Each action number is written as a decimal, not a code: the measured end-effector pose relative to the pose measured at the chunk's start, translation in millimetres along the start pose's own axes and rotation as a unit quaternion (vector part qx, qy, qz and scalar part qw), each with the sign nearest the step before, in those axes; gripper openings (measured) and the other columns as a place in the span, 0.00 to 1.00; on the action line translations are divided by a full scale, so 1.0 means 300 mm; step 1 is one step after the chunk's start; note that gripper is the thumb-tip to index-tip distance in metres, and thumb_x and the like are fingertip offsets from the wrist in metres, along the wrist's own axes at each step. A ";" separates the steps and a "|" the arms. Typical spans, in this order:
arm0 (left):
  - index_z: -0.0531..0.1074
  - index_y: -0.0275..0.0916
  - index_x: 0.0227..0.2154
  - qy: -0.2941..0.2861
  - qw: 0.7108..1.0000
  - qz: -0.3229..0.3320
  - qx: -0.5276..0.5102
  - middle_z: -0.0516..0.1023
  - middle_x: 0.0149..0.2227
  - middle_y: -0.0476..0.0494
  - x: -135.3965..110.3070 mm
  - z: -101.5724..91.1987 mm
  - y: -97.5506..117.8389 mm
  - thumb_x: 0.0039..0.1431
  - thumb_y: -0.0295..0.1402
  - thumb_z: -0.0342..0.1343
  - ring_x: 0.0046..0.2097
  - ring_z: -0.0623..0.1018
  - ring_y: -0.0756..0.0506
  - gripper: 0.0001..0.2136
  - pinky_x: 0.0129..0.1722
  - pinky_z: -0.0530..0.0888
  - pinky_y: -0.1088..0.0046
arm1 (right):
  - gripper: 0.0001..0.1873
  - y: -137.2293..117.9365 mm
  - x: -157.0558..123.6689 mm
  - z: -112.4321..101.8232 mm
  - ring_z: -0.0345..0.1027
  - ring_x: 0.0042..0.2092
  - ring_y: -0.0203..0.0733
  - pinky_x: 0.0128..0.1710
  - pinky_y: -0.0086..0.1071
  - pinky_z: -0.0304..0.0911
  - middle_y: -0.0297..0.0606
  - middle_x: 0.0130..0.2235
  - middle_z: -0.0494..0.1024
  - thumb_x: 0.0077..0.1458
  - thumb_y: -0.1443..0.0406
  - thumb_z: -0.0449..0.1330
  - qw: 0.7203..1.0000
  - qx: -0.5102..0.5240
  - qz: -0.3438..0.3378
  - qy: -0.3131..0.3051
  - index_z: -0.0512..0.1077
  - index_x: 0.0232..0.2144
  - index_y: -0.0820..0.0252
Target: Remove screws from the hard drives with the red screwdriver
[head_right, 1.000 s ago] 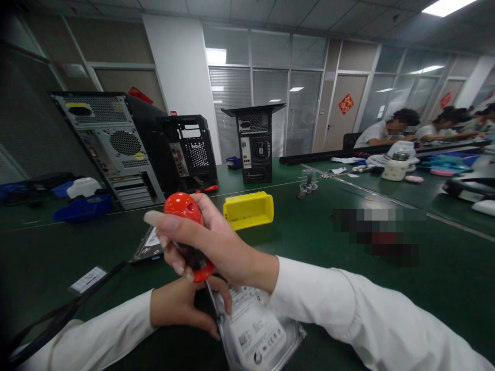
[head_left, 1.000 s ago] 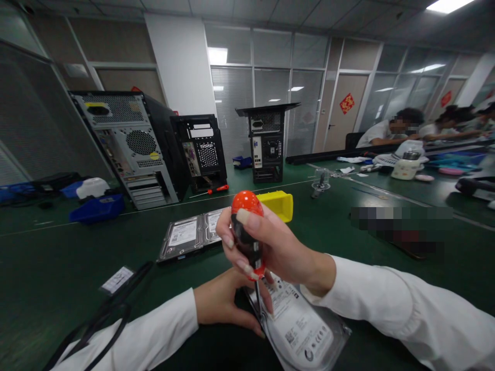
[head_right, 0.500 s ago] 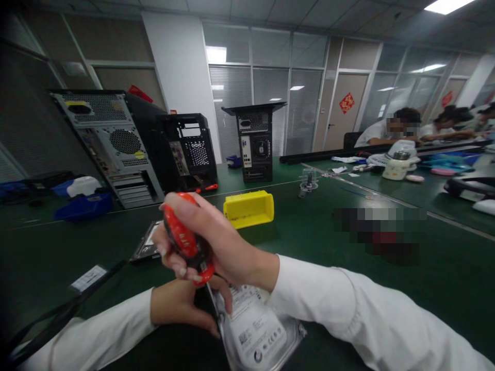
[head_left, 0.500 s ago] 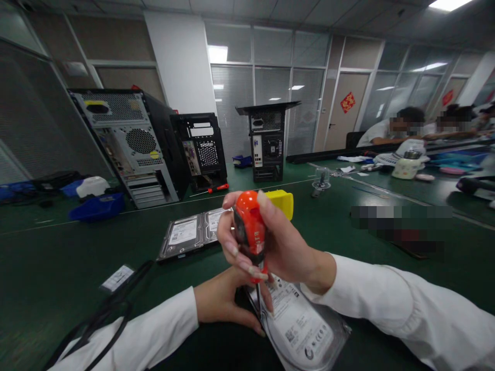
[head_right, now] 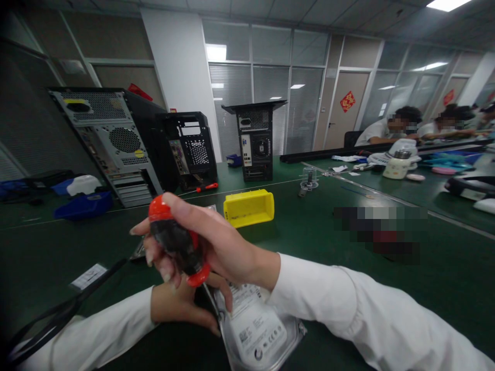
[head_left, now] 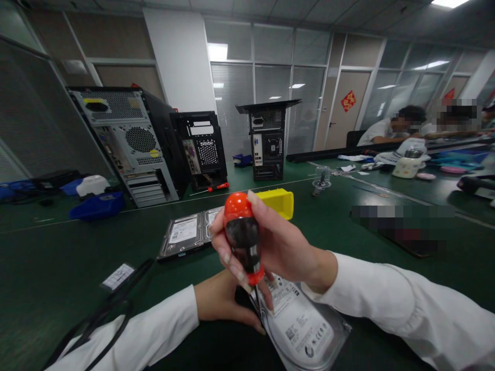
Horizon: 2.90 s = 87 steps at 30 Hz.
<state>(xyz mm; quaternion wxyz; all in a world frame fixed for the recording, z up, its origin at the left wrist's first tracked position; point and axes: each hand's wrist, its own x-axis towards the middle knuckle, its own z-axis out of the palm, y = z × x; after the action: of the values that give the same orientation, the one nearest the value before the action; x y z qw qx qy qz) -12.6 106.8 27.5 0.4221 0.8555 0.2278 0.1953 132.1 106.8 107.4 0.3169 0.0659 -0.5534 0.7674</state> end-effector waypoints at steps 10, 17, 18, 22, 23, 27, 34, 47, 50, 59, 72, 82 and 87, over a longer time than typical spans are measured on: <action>0.77 0.35 0.33 -0.016 1.000 0.007 -0.013 0.76 0.36 0.45 0.004 -0.001 0.000 0.43 0.38 0.68 0.40 0.75 0.45 0.15 0.44 0.70 0.73 | 0.15 0.002 -0.004 0.008 0.54 0.18 0.24 0.15 0.16 0.52 0.26 0.21 0.62 0.53 0.58 0.60 0.999 -0.023 -0.042 -0.006 0.60 0.28 0.62; 0.78 0.36 0.32 0.001 1.000 0.009 -0.010 0.75 0.42 0.44 0.001 0.002 -0.002 0.42 0.38 0.69 0.45 0.73 0.43 0.15 0.49 0.68 0.71 | 0.17 -0.005 -0.004 0.004 0.61 0.23 0.28 0.19 0.20 0.58 0.32 0.28 0.65 0.56 0.53 0.54 0.999 -0.001 -0.007 -0.033 0.65 0.31 0.62; 0.78 0.36 0.32 0.003 1.000 0.010 -0.010 0.75 0.43 0.44 0.000 0.002 -0.002 0.41 0.38 0.69 0.46 0.72 0.42 0.15 0.50 0.68 0.70 | 0.19 -0.003 -0.003 0.000 0.61 0.24 0.28 0.20 0.20 0.59 0.33 0.28 0.65 0.57 0.51 0.52 0.999 0.004 -0.002 -0.045 0.66 0.33 0.63; 0.78 0.36 0.32 -0.006 1.000 0.007 -0.012 0.74 0.45 0.43 0.002 -0.001 0.005 0.41 0.39 0.69 0.47 0.72 0.41 0.15 0.51 0.67 0.70 | 0.28 0.006 0.003 -0.019 0.60 0.22 0.30 0.20 0.23 0.58 0.35 0.26 0.65 0.57 0.47 0.46 0.996 0.008 0.013 -0.092 0.69 0.39 0.67; 0.78 0.36 0.32 -0.010 1.000 0.005 -0.015 0.74 0.43 0.43 0.002 -0.001 0.007 0.42 0.39 0.69 0.47 0.72 0.42 0.15 0.51 0.68 0.70 | 0.28 0.007 0.004 -0.021 0.58 0.22 0.29 0.19 0.23 0.57 0.35 0.26 0.65 0.57 0.47 0.46 0.995 0.005 0.009 -0.099 0.68 0.40 0.66; 0.77 0.36 0.34 -0.031 0.999 0.003 -0.036 0.76 0.36 0.46 0.003 -0.002 0.004 0.45 0.42 0.66 0.42 0.75 0.45 0.16 0.47 0.71 0.71 | 0.20 0.004 -0.001 -0.008 0.55 0.19 0.28 0.15 0.21 0.54 0.30 0.24 0.64 0.55 0.49 0.52 0.995 -0.013 0.004 -0.099 0.64 0.38 0.59; 0.76 0.38 0.34 -0.043 0.998 -0.001 -0.053 0.77 0.37 0.46 0.003 0.001 -0.008 0.46 0.45 0.65 0.43 0.75 0.44 0.17 0.48 0.71 0.68 | 0.16 -0.008 -0.021 0.031 0.59 0.21 0.26 0.16 0.19 0.52 0.31 0.28 0.65 0.51 0.54 0.61 0.999 -0.005 0.032 -0.027 0.63 0.35 0.57; 0.77 0.35 0.32 -0.014 1.000 0.001 0.004 0.76 0.38 0.44 0.006 -0.001 0.006 0.43 0.42 0.68 0.42 0.74 0.43 0.16 0.48 0.69 0.72 | 0.32 0.005 0.003 -0.007 0.52 0.21 0.30 0.19 0.23 0.52 0.31 0.23 0.61 0.57 0.41 0.40 0.997 0.029 0.020 -0.072 0.66 0.39 0.62; 0.78 0.36 0.32 -0.008 1.000 -0.007 0.006 0.76 0.43 0.43 0.002 -0.005 0.013 0.42 0.41 0.68 0.47 0.73 0.41 0.16 0.51 0.68 0.69 | 0.22 0.000 0.001 0.011 0.57 0.24 0.28 0.22 0.21 0.56 0.32 0.27 0.63 0.59 0.50 0.49 0.999 0.004 0.026 -0.039 0.66 0.40 0.62; 0.77 0.38 0.33 -0.008 1.000 -0.005 -0.003 0.75 0.45 0.43 -0.001 -0.003 0.000 0.42 0.40 0.68 0.45 0.74 0.41 0.15 0.49 0.69 0.67 | 0.19 -0.014 -0.017 0.026 0.63 0.21 0.25 0.21 0.17 0.61 0.26 0.25 0.69 0.47 0.65 0.67 0.997 -0.068 0.002 0.042 0.60 0.35 0.58; 0.78 0.37 0.33 -0.013 0.999 -0.014 0.031 0.71 0.50 0.41 0.001 -0.005 -0.002 0.42 0.42 0.68 0.50 0.70 0.39 0.17 0.53 0.65 0.65 | 0.14 -0.014 -0.005 0.022 0.63 0.27 0.29 0.28 0.23 0.63 0.32 0.29 0.65 0.59 0.56 0.52 0.998 -0.062 -0.017 0.021 0.67 0.39 0.61; 0.77 0.37 0.33 -0.025 1.000 -0.004 -0.001 0.75 0.41 0.44 0.006 -0.004 0.003 0.43 0.40 0.68 0.45 0.74 0.42 0.16 0.47 0.70 0.69 | 0.15 -0.009 -0.013 0.029 0.56 0.20 0.25 0.19 0.19 0.53 0.25 0.24 0.64 0.51 0.61 0.63 0.994 -0.077 -0.051 0.065 0.61 0.38 0.56; 0.77 0.38 0.34 -0.018 1.000 -0.010 0.014 0.70 0.51 0.42 -0.001 -0.008 -0.007 0.43 0.39 0.68 0.51 0.70 0.39 0.15 0.54 0.64 0.65 | 0.20 -0.014 -0.004 0.025 0.58 0.26 0.29 0.26 0.25 0.57 0.32 0.29 0.63 0.60 0.52 0.46 0.997 -0.055 -0.041 0.021 0.67 0.42 0.61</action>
<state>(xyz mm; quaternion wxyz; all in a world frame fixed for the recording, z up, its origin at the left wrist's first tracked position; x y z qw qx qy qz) -14.4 109.1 27.2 0.4161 0.8623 0.2315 0.1727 133.5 100.3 113.2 0.3625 0.0547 -0.5853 0.7232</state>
